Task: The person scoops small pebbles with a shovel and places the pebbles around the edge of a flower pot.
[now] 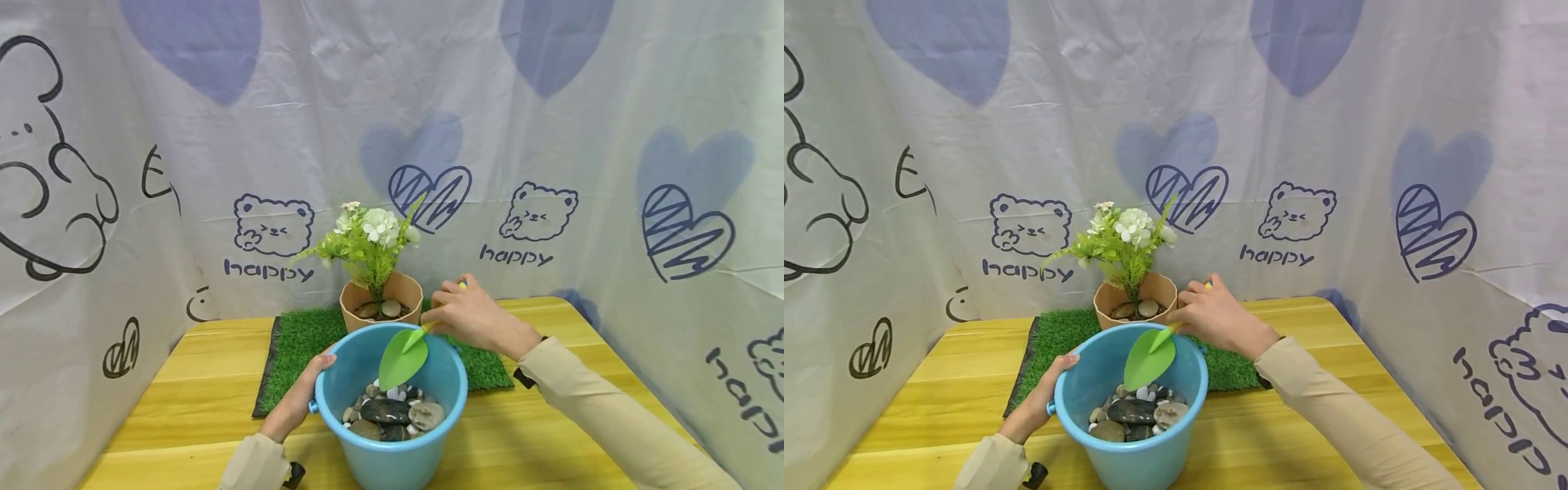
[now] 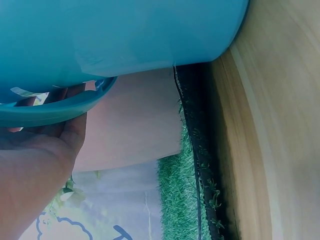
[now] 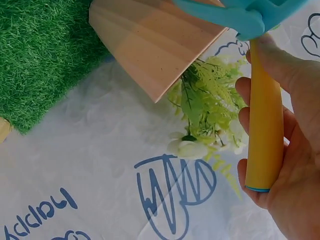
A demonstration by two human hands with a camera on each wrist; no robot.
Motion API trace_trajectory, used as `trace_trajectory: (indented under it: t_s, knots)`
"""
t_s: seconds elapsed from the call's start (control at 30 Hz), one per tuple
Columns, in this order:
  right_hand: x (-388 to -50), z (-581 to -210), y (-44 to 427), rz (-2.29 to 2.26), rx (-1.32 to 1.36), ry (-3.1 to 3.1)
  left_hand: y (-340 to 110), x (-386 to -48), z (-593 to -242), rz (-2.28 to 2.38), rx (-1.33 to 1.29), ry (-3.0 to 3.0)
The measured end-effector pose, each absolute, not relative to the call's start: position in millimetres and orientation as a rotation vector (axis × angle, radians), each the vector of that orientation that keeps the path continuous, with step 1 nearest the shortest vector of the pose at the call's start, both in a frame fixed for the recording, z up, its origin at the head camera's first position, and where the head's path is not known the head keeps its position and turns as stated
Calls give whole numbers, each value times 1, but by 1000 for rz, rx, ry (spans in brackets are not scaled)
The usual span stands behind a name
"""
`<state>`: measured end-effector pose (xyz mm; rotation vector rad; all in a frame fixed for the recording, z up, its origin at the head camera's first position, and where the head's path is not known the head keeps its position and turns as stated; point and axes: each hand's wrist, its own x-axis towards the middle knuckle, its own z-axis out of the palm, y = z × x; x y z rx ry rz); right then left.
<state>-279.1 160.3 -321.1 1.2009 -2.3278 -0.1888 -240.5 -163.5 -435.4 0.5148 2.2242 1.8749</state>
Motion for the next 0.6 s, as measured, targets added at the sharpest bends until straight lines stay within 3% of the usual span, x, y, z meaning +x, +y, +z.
trace_trajectory:
  t_s: [0.6]
  knots:
    - [-276, -314, 145, -230, 1249, -2371, -164, -239, -434, 1856, 597, 2207]
